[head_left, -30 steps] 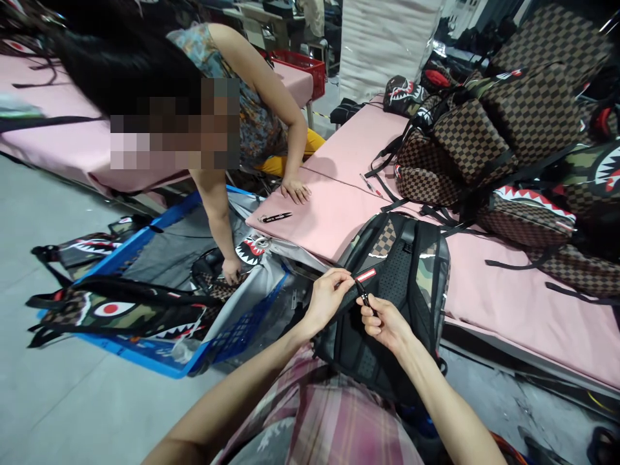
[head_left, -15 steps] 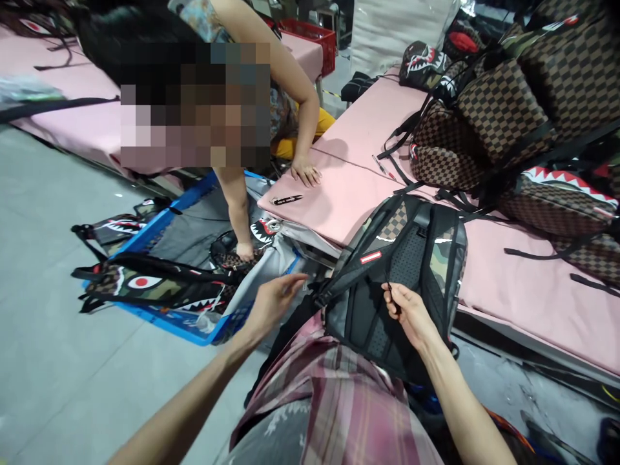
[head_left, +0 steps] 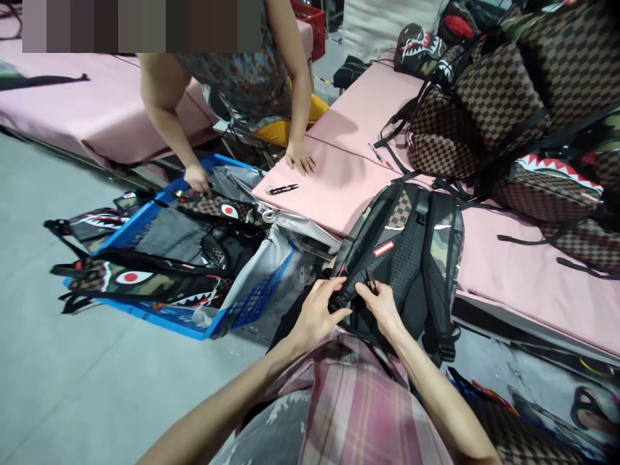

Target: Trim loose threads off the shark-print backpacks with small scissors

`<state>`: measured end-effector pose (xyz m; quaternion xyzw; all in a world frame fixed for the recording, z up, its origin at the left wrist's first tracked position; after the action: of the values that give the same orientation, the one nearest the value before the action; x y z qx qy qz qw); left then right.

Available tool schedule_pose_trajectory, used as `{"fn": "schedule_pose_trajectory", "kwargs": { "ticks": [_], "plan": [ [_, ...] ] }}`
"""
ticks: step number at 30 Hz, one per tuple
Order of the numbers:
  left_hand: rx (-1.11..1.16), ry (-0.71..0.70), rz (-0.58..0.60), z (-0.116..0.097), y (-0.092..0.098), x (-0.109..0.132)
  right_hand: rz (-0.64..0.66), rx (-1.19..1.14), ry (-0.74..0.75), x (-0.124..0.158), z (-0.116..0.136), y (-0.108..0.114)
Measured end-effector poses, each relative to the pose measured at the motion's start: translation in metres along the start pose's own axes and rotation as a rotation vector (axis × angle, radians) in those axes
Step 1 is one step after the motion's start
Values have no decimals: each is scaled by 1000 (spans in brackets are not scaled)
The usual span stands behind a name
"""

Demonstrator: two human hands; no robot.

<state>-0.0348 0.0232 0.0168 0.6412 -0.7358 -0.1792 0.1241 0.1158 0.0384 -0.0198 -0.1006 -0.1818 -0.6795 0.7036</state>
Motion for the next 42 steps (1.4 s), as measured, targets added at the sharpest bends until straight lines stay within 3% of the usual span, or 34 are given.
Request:
{"fn": "schedule_pose_trajectory", "kwargs": {
  "ticks": [3,9,11,14,17,21,25,28,32,36,42],
  "plan": [
    [-86,-82,-71,-8,5,8,34,-62,-4,-2,2,-15],
    [-510,-304,-195,-32,4,18,-31,-11,49,-7,-1,-16],
    [-573,-297,-191,-32,-2,17,-67,59,62,-10,-7,-14],
    [-583,-161,-106,-22,-7,7,-94,225,85,-14,-11,-10],
    [-477,36,3,-5,-4,-5,-94,493,183,-6,2,0],
    [-257,204,114,13,-1,-18,-224,930,462,26,39,18],
    [-171,250,149,18,-4,-22,-237,1168,728,53,53,3],
    [-102,264,144,17,-9,-21,-265,1245,829,57,53,-8],
    [2,254,102,19,-9,-24,-257,1278,884,55,49,-13],
    [106,229,-53,30,11,-22,-276,1117,795,50,43,7],
    [309,363,-116,55,16,-8,-245,1072,775,47,41,8]
  ]
}}
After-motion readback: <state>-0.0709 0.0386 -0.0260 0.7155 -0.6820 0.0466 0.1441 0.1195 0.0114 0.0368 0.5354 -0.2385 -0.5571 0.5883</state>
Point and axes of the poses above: each hand's wrist, its own x-axis away from the middle knuckle, its own y-axis out of the back of the hand, z = x × y, the point moved 10 cm from there along -x, towards the middle knuckle, and after that the axes turned 8 degrees about x, right-handed, at the moved point
